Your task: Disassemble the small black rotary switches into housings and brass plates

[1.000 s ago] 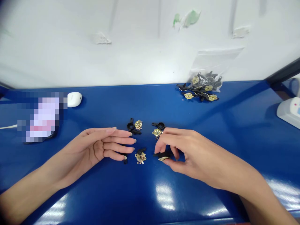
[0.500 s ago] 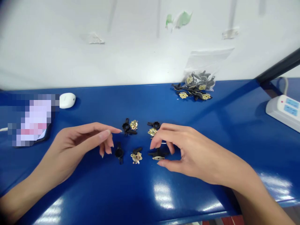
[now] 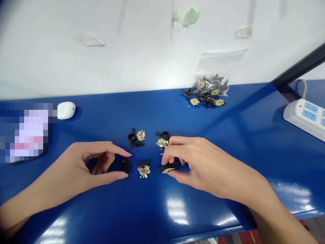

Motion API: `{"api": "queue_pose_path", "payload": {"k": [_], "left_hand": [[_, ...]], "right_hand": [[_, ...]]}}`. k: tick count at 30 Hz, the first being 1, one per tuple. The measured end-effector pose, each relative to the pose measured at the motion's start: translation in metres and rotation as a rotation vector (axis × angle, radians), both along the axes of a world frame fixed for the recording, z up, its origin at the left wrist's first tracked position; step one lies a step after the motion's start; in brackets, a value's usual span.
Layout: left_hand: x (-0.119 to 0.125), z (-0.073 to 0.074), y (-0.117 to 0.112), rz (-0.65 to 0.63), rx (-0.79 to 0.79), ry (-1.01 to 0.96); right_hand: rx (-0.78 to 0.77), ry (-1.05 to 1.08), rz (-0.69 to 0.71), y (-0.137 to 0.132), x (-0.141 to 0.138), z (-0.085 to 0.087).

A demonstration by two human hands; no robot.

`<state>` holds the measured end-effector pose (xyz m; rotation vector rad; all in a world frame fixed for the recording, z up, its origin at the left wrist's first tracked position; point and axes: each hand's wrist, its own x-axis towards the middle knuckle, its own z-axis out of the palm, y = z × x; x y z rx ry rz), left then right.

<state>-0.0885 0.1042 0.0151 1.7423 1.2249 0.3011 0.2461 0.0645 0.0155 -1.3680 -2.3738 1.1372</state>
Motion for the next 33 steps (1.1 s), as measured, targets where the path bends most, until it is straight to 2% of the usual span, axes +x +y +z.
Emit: {"api": "queue_pose_path", "payload": {"k": [8,14,22,33], "left_hand": [[-0.0001,-0.0024,0.0055,-0.071,-0.013,-0.001],[0.0013,0.0052,0.0047,-0.096,-0.040,0.033],[-0.0001,0.0035,0.0071,-0.121,-0.028,0.039],[-0.0008,0.0020,0.0085,-0.130,-0.024,0.038]], "right_hand": [[0.056,-0.026,0.010,0.0013,0.0001,-0.0004],[0.082,-0.024,-0.020,-0.0002,0.0002,0.0014],[0.060,0.012,0.010,0.0004,0.0023,-0.0002],[0.060,-0.041,0.015,-0.0006,0.0047,-0.0001]]}}
